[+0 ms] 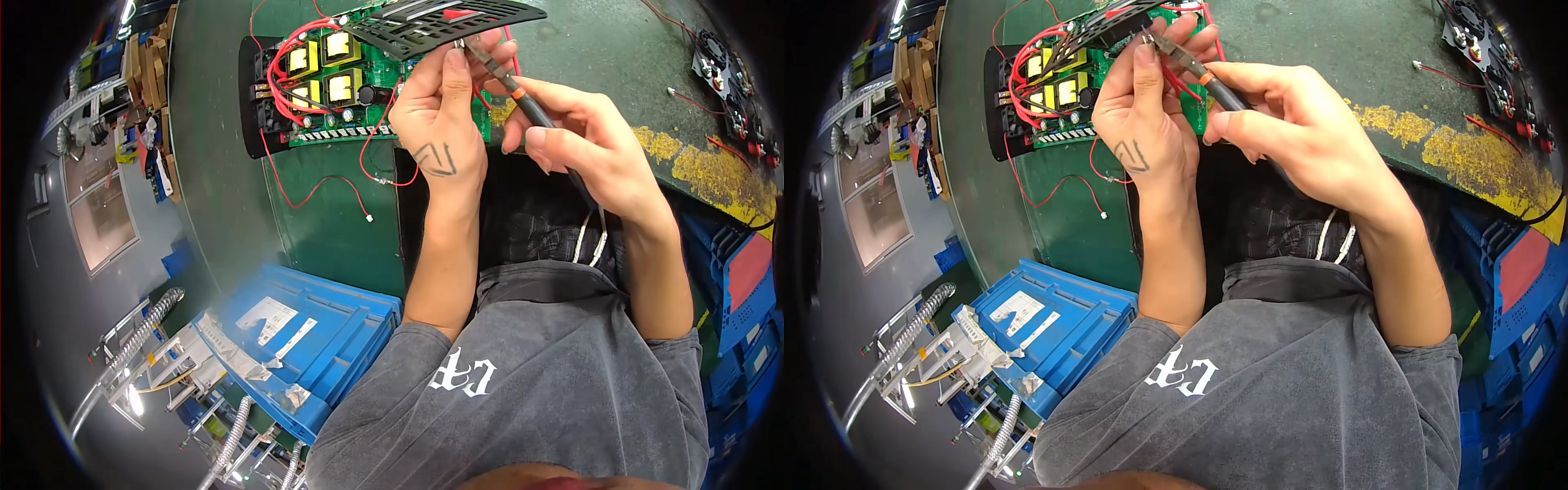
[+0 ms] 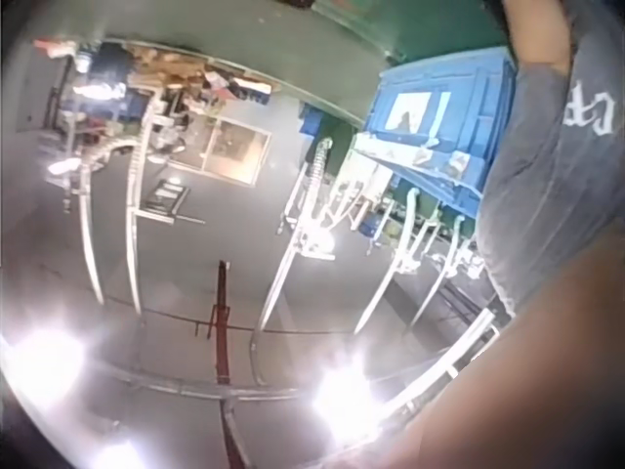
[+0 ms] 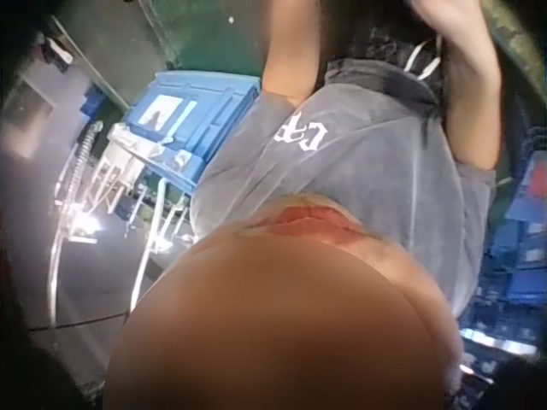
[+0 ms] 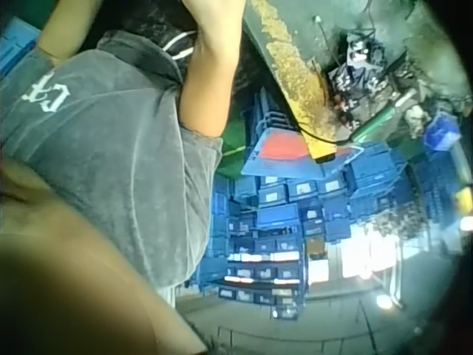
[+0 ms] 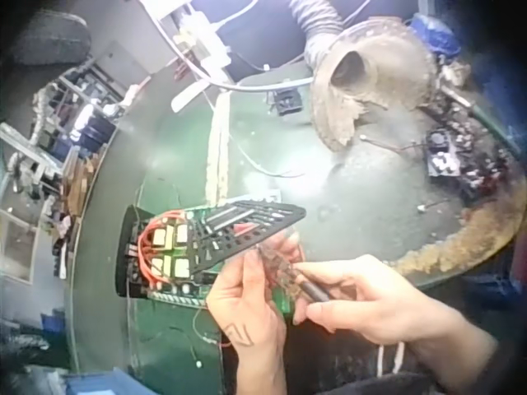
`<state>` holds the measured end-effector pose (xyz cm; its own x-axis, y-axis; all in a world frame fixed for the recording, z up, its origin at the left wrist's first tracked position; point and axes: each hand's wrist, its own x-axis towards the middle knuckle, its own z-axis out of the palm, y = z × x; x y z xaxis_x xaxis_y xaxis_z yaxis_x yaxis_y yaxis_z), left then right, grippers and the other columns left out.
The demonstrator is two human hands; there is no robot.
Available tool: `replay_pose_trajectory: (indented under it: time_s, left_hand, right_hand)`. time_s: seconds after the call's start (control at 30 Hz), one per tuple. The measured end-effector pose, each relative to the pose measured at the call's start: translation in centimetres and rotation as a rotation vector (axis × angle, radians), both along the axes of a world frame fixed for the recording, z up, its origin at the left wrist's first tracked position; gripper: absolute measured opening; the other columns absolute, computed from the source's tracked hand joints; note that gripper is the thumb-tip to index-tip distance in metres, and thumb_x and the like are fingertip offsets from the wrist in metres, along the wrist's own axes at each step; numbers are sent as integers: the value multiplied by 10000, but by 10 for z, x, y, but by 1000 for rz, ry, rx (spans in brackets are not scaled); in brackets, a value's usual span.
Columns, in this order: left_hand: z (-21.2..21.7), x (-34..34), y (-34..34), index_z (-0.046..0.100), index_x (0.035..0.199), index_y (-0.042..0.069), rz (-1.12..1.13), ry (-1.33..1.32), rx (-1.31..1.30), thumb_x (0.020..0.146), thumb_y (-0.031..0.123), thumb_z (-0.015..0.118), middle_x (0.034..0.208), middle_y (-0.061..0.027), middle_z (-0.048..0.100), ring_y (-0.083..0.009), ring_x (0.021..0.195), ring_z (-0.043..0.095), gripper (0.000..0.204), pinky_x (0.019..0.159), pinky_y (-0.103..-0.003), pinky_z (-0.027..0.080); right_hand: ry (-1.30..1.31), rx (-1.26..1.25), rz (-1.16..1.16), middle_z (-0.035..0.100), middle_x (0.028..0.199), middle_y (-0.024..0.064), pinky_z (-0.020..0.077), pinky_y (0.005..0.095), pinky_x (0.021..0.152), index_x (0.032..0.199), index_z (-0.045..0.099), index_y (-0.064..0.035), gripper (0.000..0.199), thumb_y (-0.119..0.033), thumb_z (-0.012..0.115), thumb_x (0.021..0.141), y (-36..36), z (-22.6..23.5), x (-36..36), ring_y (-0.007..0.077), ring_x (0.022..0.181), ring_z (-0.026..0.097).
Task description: The recorder is assembling and inspecting electronic components on a circuit board, using pliers to manipulate wires and parts.
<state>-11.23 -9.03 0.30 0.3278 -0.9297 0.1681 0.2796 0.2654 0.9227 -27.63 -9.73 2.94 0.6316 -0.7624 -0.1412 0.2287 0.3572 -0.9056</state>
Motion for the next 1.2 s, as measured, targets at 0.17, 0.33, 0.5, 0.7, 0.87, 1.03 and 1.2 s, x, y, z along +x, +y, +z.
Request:
replay_pose_trajectory:
  time_s: [0.17, 0.33, 0.5, 0.7, 0.87, 1.03, 1.2]
  left_hand:
    - [1, -1, 1, 632, 1222, -100, 9, 2, 8, 1071, 166, 559, 1126, -254, 727, -340, 958, 755, 315, 769, -348, 640]
    - [1, -2, 0, 633, 1223, -100, 1, -8, 8, 1072, 164, 556, 1118, -253, 729, -341, 955, 756, 314, 752, -343, 641]
    - [3, -2, 2, 620, 1232, -109, 15, -31, -11, 1072, 151, 548, 1152, -267, 717, -362, 984, 749, 314, 863, -390, 627]
    - [11, -6, 2, 555, 1300, -143, 34, 54, 34, 1073, 124, 497, 1231, -301, 678, -393, 1083, 716, 355, 1001, -441, 571]
    - [13, -11, 2, 546, 1309, -146, 95, 47, 75, 1066, 101, 476, 1251, -298, 670, -387, 1097, 709, 353, 1019, -440, 561]
    - [9, -11, 1, 561, 1290, -143, 118, 47, 69, 1070, 115, 495, 1222, -287, 686, -372, 1081, 717, 346, 1007, -430, 570]
    - [7, -9, -1, 587, 1251, -136, 112, 79, 66, 1071, 156, 535, 1173, -278, 707, -359, 1062, 725, 347, 991, -427, 581]
  right_hand:
    - [-39, 37, -1, 681, 941, 98, 402, 202, 586, 1472, 506, 61, 597, -176, 637, 940, -2, -11, -1, 57, 684, 506]
    - [-83, 74, 61, 677, 937, 88, 393, 189, 600, 1476, 509, 48, 613, -192, 651, 930, -8, -12, -6, 52, 692, 507]
    - [292, -323, -80, 667, 998, 90, 461, 250, 669, 1446, 541, 16, 599, -96, 687, 877, 4, 3, -2, 115, 747, 551]
    - [800, -947, -359, 608, 1033, 156, 525, 390, 821, 1439, 525, -49, 680, -46, 729, 791, 21, -2, 22, 326, 888, 619]
    - [1025, -1003, -444, 598, 1039, 142, 527, 399, 848, 1430, 525, -31, 705, -51, 753, 764, 28, -1, 35, 318, 950, 615]
    - [1006, -1009, -414, 586, 1013, 133, 526, 398, 843, 1432, 517, -25, 712, -41, 748, 759, 25, -3, 35, 310, 940, 610]
    - [1008, -996, -393, 586, 1014, 128, 525, 397, 844, 1428, 519, -24, 705, -35, 746, 761, 25, -2, 34, 306, 939, 610]
